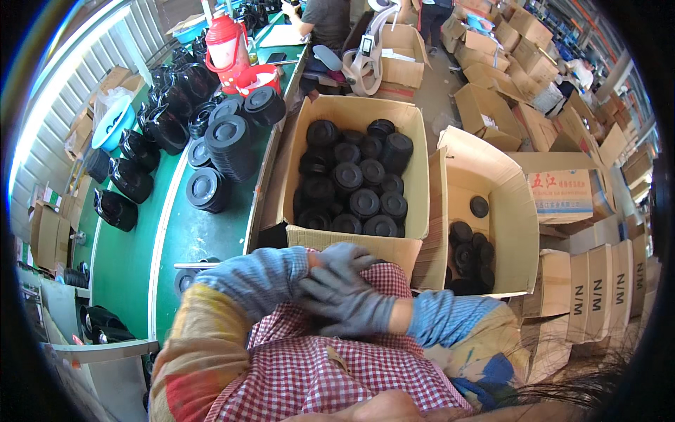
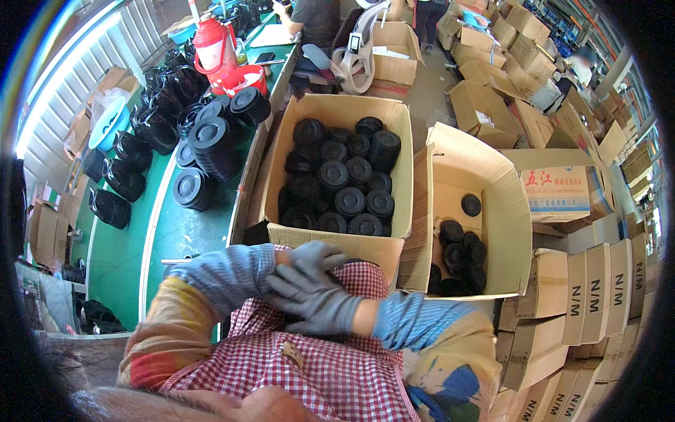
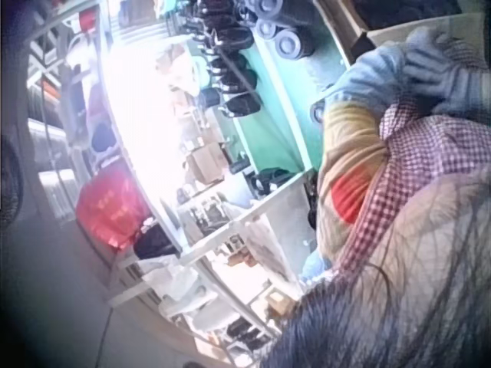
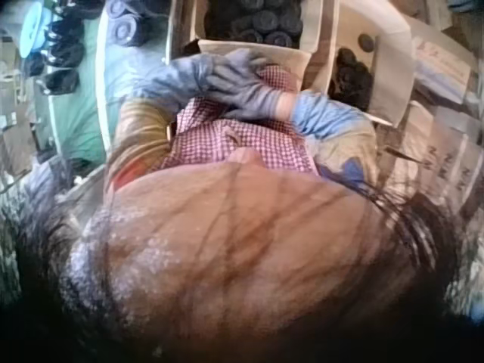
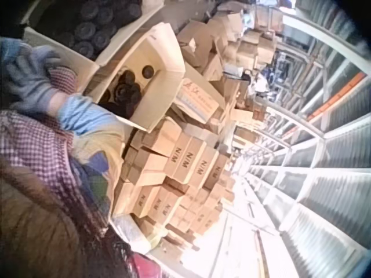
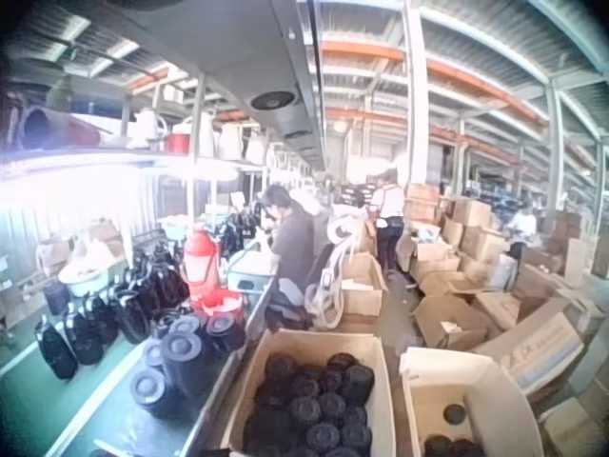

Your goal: The person repeatedly picks up black plastic containers and lids from a cardboard box, uses a metal tool to press or adjust the lid onto each container, and places the finished units on a green workbench. The process is repeated for multiple containers throughout the clip.

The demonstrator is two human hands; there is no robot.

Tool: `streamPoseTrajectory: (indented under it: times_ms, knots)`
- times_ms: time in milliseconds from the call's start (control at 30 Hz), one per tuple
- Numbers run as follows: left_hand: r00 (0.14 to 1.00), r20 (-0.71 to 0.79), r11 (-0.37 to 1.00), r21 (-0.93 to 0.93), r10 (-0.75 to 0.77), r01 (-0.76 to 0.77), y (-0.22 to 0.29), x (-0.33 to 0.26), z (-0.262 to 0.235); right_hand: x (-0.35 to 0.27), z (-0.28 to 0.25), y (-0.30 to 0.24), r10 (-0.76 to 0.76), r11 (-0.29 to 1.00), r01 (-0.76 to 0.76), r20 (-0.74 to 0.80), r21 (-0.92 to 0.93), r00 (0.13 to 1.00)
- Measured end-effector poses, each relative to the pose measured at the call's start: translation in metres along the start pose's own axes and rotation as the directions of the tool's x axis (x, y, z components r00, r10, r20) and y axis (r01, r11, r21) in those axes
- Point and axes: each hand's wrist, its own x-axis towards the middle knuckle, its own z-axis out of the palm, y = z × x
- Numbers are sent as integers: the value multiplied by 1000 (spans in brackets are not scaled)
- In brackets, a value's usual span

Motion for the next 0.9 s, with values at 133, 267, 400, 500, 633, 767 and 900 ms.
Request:
streamPoseTrajectory:
  times_ms: [133, 267, 400, 500, 633, 767, 900]
  knots:
    - [982, 189, 967, 251, -11, -37, 41, 9, -11, -3, -3, -5, 10, 998, -5, -91, 58, 996]
    - [980, 86, 935, -325, 180, -144, -66, -22, 18, -59, -40, 48, 276, 956, -289, 173, 55, 945]
    - [707, -25, 706, 77, 707, -704, -13, -2, 10, -33, 1, 36, -44, 997, 46, -41, 66, 998]
    - [994, 55, 984, 151, 92, -99, 3, 21, 17, 12, 14, -17, 16, 1000, -17, -89, -9, 996]
    - [983, 163, 990, 96, 84, -101, 25, 2, -10, -27, 3, 14, -17, 1000, 14, -199, -20, 980]
    - [950, -18, 925, -227, 311, -306, -39, -32, 17, -63, -35, 49, 199, 970, -213, 114, 120, 973]
    - [933, 24, 927, 104, 360, -361, -10, 2, 16, -15, 18, 8, -37, 999, 35, -94, -27, 995]
